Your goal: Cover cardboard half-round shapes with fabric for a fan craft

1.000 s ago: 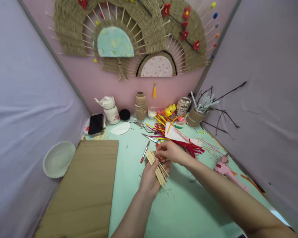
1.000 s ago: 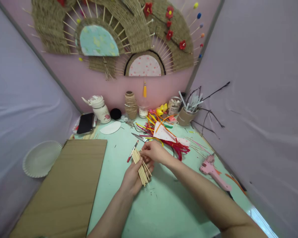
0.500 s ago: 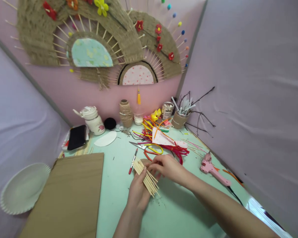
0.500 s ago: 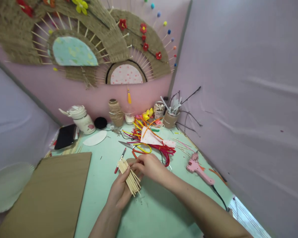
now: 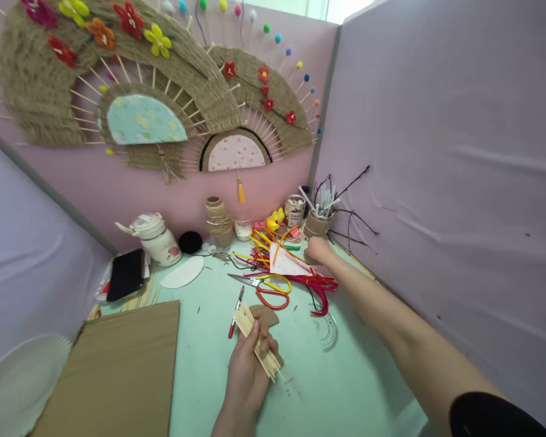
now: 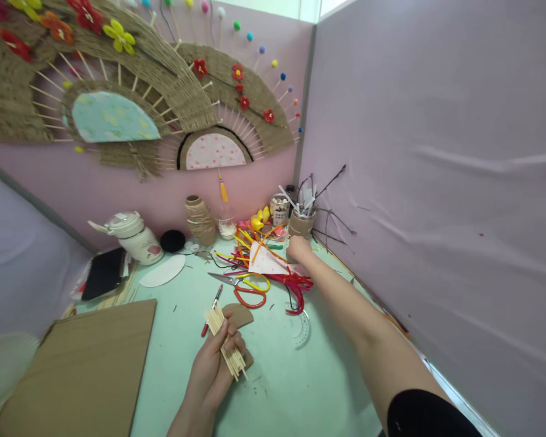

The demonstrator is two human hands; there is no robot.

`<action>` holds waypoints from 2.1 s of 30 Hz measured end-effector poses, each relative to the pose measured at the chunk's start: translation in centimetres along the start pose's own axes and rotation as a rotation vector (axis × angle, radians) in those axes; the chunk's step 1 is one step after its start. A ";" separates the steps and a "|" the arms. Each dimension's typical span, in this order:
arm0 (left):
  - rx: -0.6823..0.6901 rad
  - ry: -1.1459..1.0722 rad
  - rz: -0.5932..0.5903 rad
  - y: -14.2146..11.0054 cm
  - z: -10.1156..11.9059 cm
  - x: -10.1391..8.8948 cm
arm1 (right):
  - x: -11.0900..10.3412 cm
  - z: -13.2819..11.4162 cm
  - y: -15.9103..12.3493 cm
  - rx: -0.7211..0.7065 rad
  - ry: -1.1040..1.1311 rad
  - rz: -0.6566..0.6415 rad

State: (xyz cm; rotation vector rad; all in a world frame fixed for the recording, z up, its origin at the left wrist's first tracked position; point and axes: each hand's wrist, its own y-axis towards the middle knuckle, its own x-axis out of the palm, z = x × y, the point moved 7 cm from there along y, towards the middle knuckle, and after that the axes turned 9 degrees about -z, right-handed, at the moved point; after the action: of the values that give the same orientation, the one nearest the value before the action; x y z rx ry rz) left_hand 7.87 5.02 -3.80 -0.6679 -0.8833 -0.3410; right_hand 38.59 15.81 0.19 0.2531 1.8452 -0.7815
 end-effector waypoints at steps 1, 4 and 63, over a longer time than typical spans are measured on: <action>0.013 0.002 0.007 0.0 0.2 0.0 | 0.3 0.1 0.2 0.009 0.006 -0.016; 0.026 -0.013 0.015 -0.1 0.4 0.2 | 0.6 1.0 -0.1 0.031 0.038 -0.072; -0.040 -0.136 0.022 -0.5 0.2 0.9 | -7.1 -3.3 -5.1 -0.576 -0.385 0.129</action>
State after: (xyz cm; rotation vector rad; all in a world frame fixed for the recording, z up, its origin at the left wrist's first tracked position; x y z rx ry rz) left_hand 7.98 4.74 -2.81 -0.7436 -0.9996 -0.2971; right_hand 36.45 15.26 9.22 -0.1413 1.5874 -0.1693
